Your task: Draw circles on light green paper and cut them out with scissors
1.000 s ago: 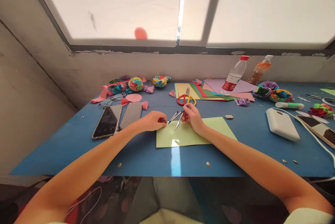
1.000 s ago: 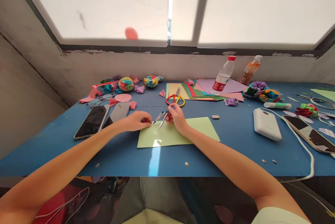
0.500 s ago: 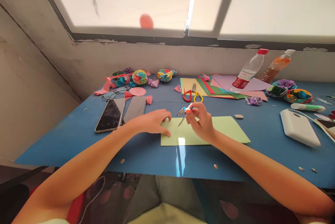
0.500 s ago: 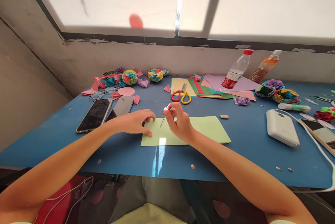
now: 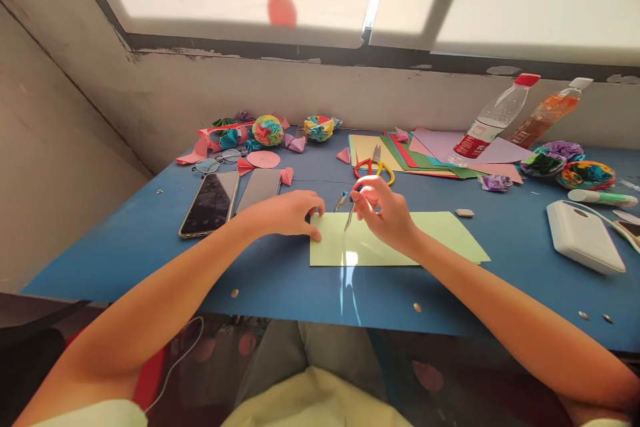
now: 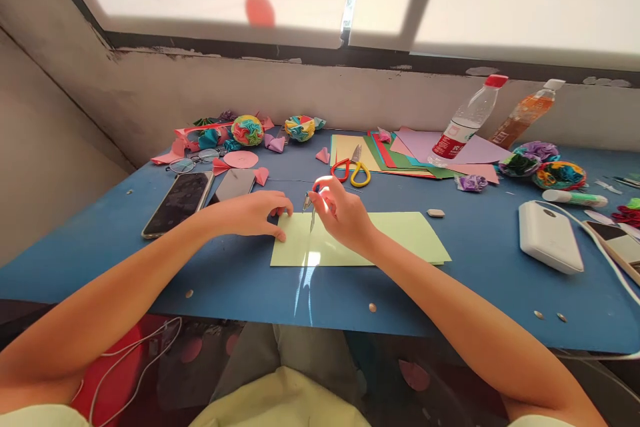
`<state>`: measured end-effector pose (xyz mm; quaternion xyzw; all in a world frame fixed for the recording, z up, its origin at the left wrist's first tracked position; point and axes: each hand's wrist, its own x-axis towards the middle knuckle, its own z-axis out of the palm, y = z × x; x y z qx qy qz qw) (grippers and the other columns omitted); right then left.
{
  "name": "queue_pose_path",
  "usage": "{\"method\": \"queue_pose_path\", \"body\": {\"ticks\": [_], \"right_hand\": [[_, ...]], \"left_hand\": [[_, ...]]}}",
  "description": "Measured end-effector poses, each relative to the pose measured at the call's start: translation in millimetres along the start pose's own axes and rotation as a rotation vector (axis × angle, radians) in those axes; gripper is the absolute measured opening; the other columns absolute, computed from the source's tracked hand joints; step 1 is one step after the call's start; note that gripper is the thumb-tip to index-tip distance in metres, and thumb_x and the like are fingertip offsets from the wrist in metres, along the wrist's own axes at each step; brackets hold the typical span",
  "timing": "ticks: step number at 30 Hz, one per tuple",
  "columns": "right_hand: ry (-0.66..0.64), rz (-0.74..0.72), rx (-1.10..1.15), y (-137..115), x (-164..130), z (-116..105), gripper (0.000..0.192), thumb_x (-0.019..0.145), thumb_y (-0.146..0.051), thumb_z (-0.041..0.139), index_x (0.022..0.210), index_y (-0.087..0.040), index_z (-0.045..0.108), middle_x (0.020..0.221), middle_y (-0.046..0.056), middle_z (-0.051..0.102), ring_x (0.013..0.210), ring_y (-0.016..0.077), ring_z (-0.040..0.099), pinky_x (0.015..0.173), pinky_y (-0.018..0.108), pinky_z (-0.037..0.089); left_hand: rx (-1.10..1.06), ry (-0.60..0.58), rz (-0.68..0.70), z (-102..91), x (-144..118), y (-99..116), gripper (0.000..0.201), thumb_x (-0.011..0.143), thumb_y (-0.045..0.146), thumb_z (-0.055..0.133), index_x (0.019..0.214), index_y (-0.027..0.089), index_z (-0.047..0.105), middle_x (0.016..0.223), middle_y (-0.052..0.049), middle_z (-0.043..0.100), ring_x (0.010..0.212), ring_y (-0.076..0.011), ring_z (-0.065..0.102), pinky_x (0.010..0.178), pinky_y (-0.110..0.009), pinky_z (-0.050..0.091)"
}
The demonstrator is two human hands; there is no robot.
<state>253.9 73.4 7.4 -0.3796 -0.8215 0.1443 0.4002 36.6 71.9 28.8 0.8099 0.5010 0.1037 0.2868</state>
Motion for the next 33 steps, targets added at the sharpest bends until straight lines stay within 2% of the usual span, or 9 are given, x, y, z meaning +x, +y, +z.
{"method": "queue_pose_path", "body": {"ticks": [10,15,24,29,33], "right_hand": [[0.039,-0.002,-0.045,3,5,1,0.028,0.090,-0.047,0.044,0.096,-0.020,0.049,0.055,-0.003,0.054,0.044,0.0094,0.047,0.047,0.022,0.030],[0.018,-0.015,-0.078,3,4,0,0.028,0.092,-0.044,0.039,0.097,-0.020,0.053,0.052,-0.003,0.053,0.044,0.0090,0.046,0.047,0.022,0.030],[0.125,-0.036,-0.061,-2,3,2,0.024,0.090,-0.040,0.046,0.089,-0.018,0.055,0.053,-0.002,0.056,0.045,0.0092,0.051,0.047,0.021,0.035],[0.185,-0.072,-0.087,-3,0,3,0.025,0.090,-0.041,0.046,0.086,-0.018,0.054,0.053,-0.002,0.058,0.046,0.0098,0.056,0.045,0.020,0.035],[0.196,-0.119,-0.152,-1,0,5,0.026,0.089,-0.041,0.048,0.086,-0.017,0.055,0.049,-0.003,0.057,0.045,0.0098,0.057,0.043,0.019,0.034]], "left_hand": [[0.104,-0.039,-0.032,-0.2,-2,6,0.036,0.059,0.042,0.071,0.088,0.024,0.062,0.090,-0.002,0.056,0.066,-0.0157,0.049,0.056,-0.025,0.029],[0.137,-0.051,-0.044,-0.4,-4,10,0.036,0.061,0.044,0.070,0.090,0.024,0.061,0.092,-0.003,0.056,0.069,-0.0167,0.051,0.057,-0.026,0.029],[0.304,-0.121,-0.051,2.7,-15,21,0.069,0.053,0.060,0.069,0.108,0.021,0.055,0.100,-0.007,0.051,0.078,-0.0219,0.051,0.062,-0.027,0.033],[0.351,-0.208,-0.064,-3.1,-18,28,0.076,0.057,0.065,0.062,0.118,0.023,0.048,0.108,-0.007,0.049,0.088,-0.0234,0.052,0.065,-0.028,0.038],[0.391,-0.230,-0.052,-5.1,-18,29,0.077,0.059,0.069,0.057,0.119,0.022,0.045,0.111,-0.007,0.048,0.089,-0.0233,0.052,0.064,-0.029,0.039]]}}
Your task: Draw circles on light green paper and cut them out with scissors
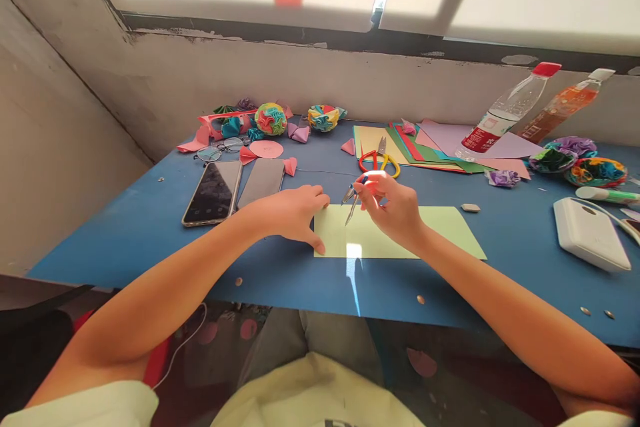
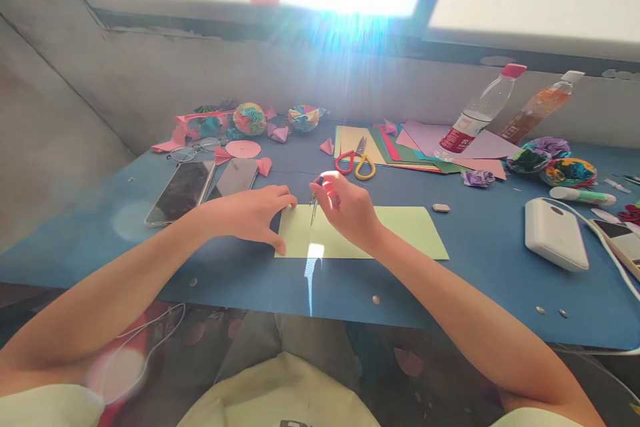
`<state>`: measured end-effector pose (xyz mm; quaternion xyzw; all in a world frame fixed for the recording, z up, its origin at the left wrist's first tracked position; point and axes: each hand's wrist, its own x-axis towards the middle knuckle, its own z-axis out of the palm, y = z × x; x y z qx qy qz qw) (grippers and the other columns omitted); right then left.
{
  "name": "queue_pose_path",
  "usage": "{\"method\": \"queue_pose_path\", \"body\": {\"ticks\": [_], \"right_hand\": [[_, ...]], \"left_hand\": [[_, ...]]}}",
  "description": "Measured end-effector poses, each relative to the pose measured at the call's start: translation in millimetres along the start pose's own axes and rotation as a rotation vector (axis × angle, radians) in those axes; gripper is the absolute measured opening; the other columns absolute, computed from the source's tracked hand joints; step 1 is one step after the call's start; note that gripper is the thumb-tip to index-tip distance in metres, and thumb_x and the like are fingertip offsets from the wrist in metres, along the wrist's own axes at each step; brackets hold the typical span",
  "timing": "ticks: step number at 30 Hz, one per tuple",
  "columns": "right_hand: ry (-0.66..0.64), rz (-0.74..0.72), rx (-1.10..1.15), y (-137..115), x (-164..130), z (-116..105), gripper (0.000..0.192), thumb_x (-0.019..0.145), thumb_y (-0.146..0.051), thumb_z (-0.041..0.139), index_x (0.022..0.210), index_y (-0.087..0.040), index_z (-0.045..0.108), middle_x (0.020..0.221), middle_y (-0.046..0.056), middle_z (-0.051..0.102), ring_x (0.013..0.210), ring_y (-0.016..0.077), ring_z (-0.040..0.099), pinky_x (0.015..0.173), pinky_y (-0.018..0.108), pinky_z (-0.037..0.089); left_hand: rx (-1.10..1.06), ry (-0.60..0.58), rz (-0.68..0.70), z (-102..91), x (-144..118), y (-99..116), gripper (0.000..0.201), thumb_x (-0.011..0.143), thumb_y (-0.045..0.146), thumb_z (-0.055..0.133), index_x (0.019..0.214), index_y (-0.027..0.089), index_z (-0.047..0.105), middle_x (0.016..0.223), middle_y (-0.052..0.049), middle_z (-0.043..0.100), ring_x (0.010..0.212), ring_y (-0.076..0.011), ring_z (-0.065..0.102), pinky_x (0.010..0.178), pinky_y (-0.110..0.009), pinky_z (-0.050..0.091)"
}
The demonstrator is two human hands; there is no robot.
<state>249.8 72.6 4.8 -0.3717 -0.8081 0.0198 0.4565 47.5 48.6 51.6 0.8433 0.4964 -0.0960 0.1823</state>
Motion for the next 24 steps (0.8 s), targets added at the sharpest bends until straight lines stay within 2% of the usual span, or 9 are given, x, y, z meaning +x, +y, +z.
{"method": "queue_pose_path", "body": {"ticks": [8,12,17,20,24], "right_hand": [[-0.052,0.039,-0.019,-1,2,0,0.034,0.089,-0.049,0.045,0.086,-0.017,0.056,0.052,-0.002,0.058,0.047,0.0109,0.058,0.045,0.021,0.035],[-0.104,0.074,0.063,-2,3,-1,0.034,0.089,-0.048,0.046,0.088,-0.016,0.056,0.051,-0.001,0.058,0.048,0.0113,0.057,0.046,0.021,0.035],[-0.208,0.139,0.205,0,3,-1,0.033,0.090,-0.046,0.044,0.095,-0.014,0.055,0.064,0.003,0.065,0.051,0.0109,0.059,0.045,0.020,0.035],[-0.263,0.145,0.231,0,6,-3,0.033,0.090,-0.045,0.045,0.095,-0.014,0.055,0.064,0.004,0.065,0.052,0.0110,0.058,0.044,0.019,0.034],[-0.345,0.108,0.297,-1,10,-8,0.029,0.091,-0.042,0.043,0.095,-0.016,0.055,0.073,0.004,0.066,0.056,0.0101,0.059,0.048,0.019,0.038]], "left_hand": [[0.008,-0.009,-0.001,2.5,2,-2,0.080,0.058,0.070,0.056,0.122,0.023,0.042,0.114,-0.008,0.048,0.090,-0.0233,0.052,0.066,-0.029,0.039],[0.006,-0.010,0.000,1.6,2,-2,0.080,0.058,0.069,0.058,0.121,0.022,0.043,0.115,-0.009,0.048,0.090,-0.0232,0.052,0.065,-0.029,0.039],[-0.008,-0.027,0.001,-0.9,0,-3,0.082,0.056,0.065,0.062,0.124,0.022,0.042,0.119,-0.008,0.048,0.090,-0.0228,0.053,0.063,-0.028,0.040],[-0.047,0.003,0.016,-1.7,0,-5,0.068,0.064,0.058,0.060,0.120,0.022,0.047,0.119,-0.007,0.050,0.090,-0.0216,0.054,0.065,-0.028,0.040],[-0.161,0.208,0.131,-1.3,4,-9,0.036,0.079,0.042,0.049,0.106,0.021,0.057,0.111,-0.005,0.056,0.090,-0.0186,0.055,0.074,-0.029,0.041]]}}
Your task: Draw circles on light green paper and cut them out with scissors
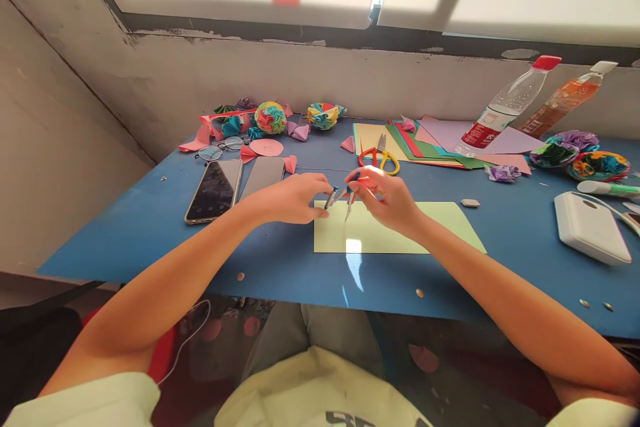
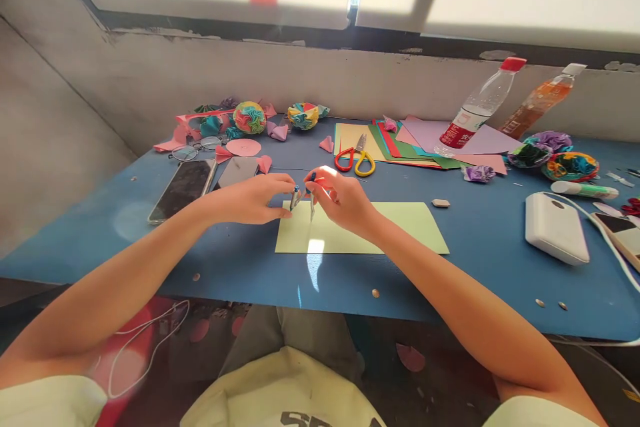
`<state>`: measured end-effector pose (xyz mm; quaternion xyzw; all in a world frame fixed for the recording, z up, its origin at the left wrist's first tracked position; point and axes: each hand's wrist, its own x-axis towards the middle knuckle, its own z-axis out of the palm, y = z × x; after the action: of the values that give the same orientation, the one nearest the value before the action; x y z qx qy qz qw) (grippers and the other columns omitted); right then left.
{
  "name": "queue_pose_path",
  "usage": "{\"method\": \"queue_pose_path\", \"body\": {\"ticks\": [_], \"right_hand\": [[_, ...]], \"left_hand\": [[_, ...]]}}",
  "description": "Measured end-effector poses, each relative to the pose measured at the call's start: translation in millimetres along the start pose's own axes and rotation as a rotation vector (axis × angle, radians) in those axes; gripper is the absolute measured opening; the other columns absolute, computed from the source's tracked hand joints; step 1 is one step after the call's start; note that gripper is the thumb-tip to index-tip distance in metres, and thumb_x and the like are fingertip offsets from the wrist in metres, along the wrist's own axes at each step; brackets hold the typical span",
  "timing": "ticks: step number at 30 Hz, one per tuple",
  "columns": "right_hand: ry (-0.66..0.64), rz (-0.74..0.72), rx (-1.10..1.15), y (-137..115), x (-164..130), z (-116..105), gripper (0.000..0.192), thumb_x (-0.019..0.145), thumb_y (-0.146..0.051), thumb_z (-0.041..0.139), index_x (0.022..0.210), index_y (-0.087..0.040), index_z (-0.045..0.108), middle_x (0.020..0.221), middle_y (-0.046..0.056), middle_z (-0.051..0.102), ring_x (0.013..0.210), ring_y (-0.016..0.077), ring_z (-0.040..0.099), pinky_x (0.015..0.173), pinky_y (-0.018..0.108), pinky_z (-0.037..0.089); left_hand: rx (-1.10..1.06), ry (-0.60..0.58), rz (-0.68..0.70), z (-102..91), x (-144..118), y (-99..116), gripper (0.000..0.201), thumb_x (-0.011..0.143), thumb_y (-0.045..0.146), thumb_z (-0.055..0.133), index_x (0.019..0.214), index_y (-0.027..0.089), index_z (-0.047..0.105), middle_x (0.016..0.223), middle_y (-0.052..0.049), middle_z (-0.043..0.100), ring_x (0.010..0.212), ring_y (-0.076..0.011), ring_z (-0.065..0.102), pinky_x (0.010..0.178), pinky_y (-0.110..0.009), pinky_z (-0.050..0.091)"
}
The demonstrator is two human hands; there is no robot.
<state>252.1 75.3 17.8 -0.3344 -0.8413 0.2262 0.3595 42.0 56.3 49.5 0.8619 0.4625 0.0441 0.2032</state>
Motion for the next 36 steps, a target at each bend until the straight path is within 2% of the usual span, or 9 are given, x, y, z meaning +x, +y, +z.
{"method": "queue_pose_path", "body": {"ticks": [4,9,11,16,20,23,27,32,36], "right_hand": [[-0.021,-0.041,-0.028,-4,1,-3,0.026,0.090,-0.039,0.046,0.094,-0.017,0.058,0.072,0.002,0.064,0.053,0.0086,0.054,0.048,0.019,0.039],[0.233,-0.198,-0.191,-5,1,-4,0.019,0.087,-0.032,0.052,0.096,-0.018,0.061,0.070,0.001,0.062,0.051,0.0084,0.046,0.050,0.021,0.037],[0.253,-0.243,-0.221,-5,1,-5,0.016,0.088,-0.029,0.051,0.092,-0.018,0.061,0.070,0.002,0.062,0.052,0.0087,0.046,0.051,0.022,0.037],[0.040,-0.307,-0.363,-8,7,-17,0.016,0.092,-0.023,0.041,0.093,-0.017,0.056,0.079,0.004,0.063,0.057,0.0099,0.048,0.055,0.023,0.036],[-0.091,-0.244,-0.476,-11,11,-26,0.020,0.094,-0.023,0.036,0.099,-0.016,0.054,0.085,0.007,0.064,0.063,0.0118,0.051,0.058,0.024,0.035],[-0.127,-0.200,-0.576,-12,12,-32,0.025,0.095,-0.023,0.033,0.099,-0.015,0.056,0.083,0.007,0.064,0.062,0.0122,0.051,0.056,0.024,0.032],[-0.172,-0.210,-0.683,-13,11,-44,0.027,0.093,-0.018,0.033,0.095,-0.016,0.060,0.085,0.008,0.065,0.067,0.0139,0.053,0.054,0.024,0.030],[-0.247,-0.285,-0.791,-22,7,-60,0.028,0.092,-0.016,0.034,0.090,-0.017,0.062,0.087,0.007,0.065,0.074,0.0146,0.056,0.052,0.023,0.027],[-0.382,-0.274,-0.895,-40,1,-65,0.025,0.088,-0.011,0.036,0.084,-0.017,0.060,0.076,0.005,0.062,0.062,0.0128,0.052,0.049,0.024,0.021]], "left_hand": [[-0.110,0.098,0.109,3.2,5,-3,0.022,0.084,0.032,0.043,0.084,0.019,0.060,0.090,-0.003,0.064,0.081,-0.0157,0.057,0.070,-0.027,0.041],[-0.081,0.159,0.144,7.3,8,-4,0.019,0.084,0.026,0.044,0.074,0.017,0.058,0.077,-0.002,0.063,0.071,-0.0137,0.055,0.063,-0.026,0.039],[-0.057,0.172,0.151,7.7,8,-3,0.020,0.084,0.026,0.044,0.074,0.017,0.059,0.075,-0.002,0.062,0.069,-0.0135,0.053,0.061,-0.026,0.038],[0.081,0.148,0.056,7.0,6,-2,0.026,0.086,0.029,0.040,0.081,0.018,0.062,0.084,-0.004,0.062,0.076,-0.0158,0.054,0.066,-0.027,0.039],[0.265,0.028,-0.098,6.9,1,-1,0.037,0.086,0.043,0.038,0.091,0.017,0.065,0.094,-0.008,0.061,0.080,-0.0203,0.056,0.065,-0.030,0.038],[0.260,-0.071,-0.116,6.7,-4,2,0.053,0.076,0.062,0.046,0.103,0.019,0.063,0.108,-0.009,0.056,0.086,-0.0226,0.057,0.069,-0.030,0.040],[0.241,-0.150,-0.114,4.7,-8,5,0.068,0.065,0.070,0.051,0.109,0.019,0.061,0.115,-0.009,0.051,0.088,-0.0231,0.056,0.070,-0.031,0.041],[0.203,-0.199,-0.125,0.3,-10,7,0.075,0.059,0.073,0.053,0.112,0.021,0.060,0.119,-0.008,0.049,0.084,-0.0215,0.056,0.066,-0.030,0.040],[0.183,-0.192,-0.129,-2.3,-11,7,0.071,0.057,0.073,0.054,0.102,0.019,0.064,0.116,-0.008,0.050,0.082,-0.0212,0.056,0.064,-0.030,0.040]]}}
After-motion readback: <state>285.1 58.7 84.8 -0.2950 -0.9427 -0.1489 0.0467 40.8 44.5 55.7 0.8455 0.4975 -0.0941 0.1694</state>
